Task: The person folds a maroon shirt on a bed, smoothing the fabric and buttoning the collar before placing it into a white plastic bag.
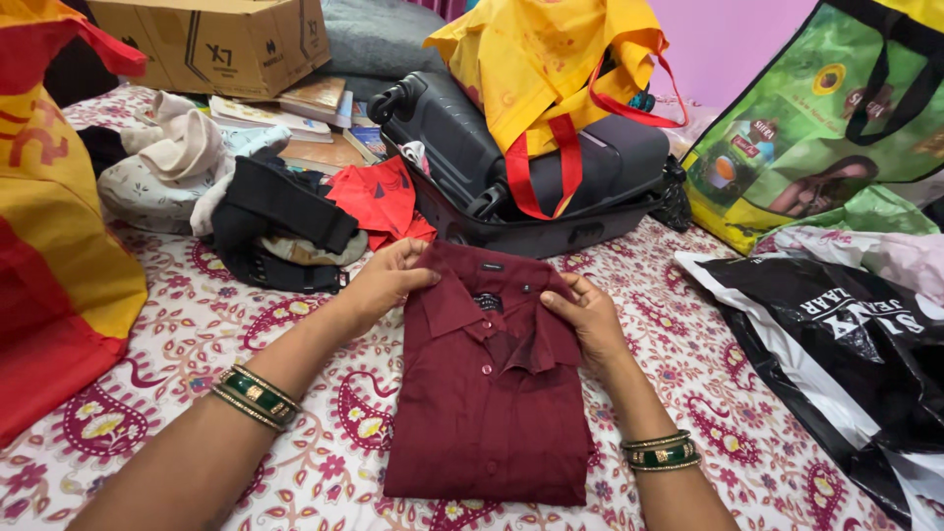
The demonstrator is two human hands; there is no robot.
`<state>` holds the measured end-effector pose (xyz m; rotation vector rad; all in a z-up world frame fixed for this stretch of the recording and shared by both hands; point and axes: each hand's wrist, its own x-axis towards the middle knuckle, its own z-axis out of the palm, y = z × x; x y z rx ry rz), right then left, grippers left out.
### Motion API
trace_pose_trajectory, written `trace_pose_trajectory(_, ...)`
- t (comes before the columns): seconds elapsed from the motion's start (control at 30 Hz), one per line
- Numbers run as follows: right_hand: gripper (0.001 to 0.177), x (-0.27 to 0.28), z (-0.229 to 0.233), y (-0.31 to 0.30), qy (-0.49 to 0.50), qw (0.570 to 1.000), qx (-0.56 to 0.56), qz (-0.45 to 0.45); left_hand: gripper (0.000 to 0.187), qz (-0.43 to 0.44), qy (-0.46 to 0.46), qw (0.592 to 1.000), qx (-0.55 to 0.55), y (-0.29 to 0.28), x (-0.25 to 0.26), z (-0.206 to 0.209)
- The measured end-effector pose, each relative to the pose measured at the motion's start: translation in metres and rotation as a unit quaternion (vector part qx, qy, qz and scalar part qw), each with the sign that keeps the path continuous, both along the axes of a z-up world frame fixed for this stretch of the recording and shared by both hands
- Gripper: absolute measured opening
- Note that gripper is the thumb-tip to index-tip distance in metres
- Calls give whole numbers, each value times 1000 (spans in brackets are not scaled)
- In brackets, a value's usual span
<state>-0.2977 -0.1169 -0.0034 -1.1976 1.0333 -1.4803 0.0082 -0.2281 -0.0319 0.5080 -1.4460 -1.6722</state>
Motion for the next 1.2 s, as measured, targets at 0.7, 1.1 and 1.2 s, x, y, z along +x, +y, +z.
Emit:
trace_pose_trajectory(0.7,44,50,67,100,477,849,139,-177,23,57,-313,889,-329,102,8,59)
trace_pose_trajectory(1.1,33,117,53,126,455,868,83,-183,16,75,-280,828,-479,134,-6,50)
trace_pose_trajectory(1.2,40,138,54,131,515,818,111,-231,16,78,-239,847,-468,128,-12,40)
